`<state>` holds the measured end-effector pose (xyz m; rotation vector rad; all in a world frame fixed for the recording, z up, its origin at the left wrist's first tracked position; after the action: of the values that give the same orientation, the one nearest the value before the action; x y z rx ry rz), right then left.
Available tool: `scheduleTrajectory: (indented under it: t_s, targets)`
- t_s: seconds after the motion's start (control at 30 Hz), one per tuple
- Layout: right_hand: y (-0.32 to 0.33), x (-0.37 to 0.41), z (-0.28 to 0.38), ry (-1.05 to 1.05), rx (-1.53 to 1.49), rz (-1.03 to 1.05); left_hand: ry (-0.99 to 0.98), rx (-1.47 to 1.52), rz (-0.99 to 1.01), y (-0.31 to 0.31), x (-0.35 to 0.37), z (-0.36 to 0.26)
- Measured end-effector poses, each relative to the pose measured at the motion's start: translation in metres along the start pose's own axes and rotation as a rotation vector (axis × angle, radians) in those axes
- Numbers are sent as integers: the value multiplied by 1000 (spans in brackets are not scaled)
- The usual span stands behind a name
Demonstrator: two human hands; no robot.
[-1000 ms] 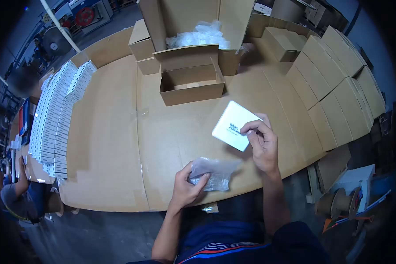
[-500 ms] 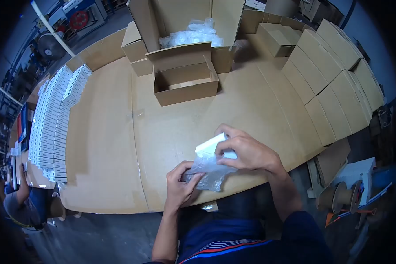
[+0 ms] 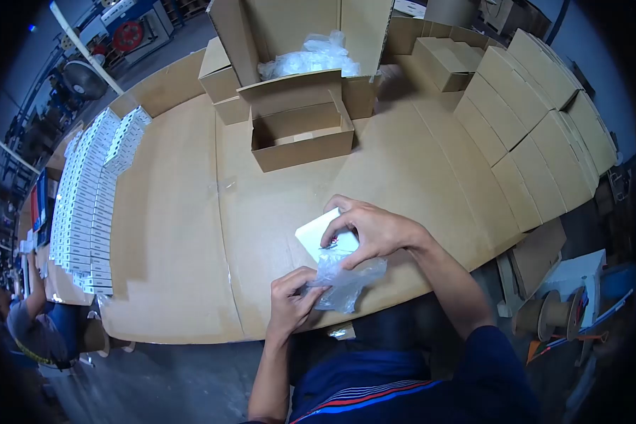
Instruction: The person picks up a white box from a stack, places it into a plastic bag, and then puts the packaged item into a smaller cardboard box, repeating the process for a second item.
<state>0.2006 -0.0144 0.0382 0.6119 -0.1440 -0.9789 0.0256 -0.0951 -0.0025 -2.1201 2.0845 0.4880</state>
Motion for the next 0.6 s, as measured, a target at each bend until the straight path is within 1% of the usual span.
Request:
scheduleTrajectory:
  t_s: [0.03, 0.07, 0.17, 0.2, 0.27, 0.3, 0.37, 0.43, 0.47, 0.57, 0.6]
  targets:
    - [-2, -1, -1, -2, -27, 32, -4, 1, -12, 1, 0, 4]
    - [-7, -1, -1, -6, -152, 62, -7, 5, -23, 2, 1, 5]
    - [-9, -4, 1, -77, -163, -75, 196, -131, 64, 7, 5, 18]
    - [-2, -6, 10, -80, -160, -164, 240, -143, 57, 9, 8, 21]
    - [8, -7, 22, 84, 31, -349, 322, -166, 38, 12, 12, 30]
    - [11, -4, 28, 161, 123, -441, 259, -120, 29, 12, 10, 26]
    - [10, -2, 36, 169, 136, -404, 126, -25, 14, 6, 3, 17]
    - [4, 0, 39, 147, 142, -369, 127, 12, -2, -4, -4, 7]
    - [4, 0, 43, 91, 125, -361, 126, 32, -13, -7, -6, 4]
    - [4, 1, 48, 128, 103, -442, 180, 25, 18, -12, -3, 8]
    - [9, 3, 48, 104, 107, -506, 198, 22, 28, -13, -2, 10]
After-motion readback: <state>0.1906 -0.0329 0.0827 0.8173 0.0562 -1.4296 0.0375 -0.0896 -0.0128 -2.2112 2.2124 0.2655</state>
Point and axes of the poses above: each hand's wrist, its own x-axis away from the middle knuckle, its own y-axis out of the back of the hand, z = x × y, the point moved 6 cm from there along -x, towards the middle knuckle, and after that the axes turned 15 degrees about -z, right-handed, at the moved point
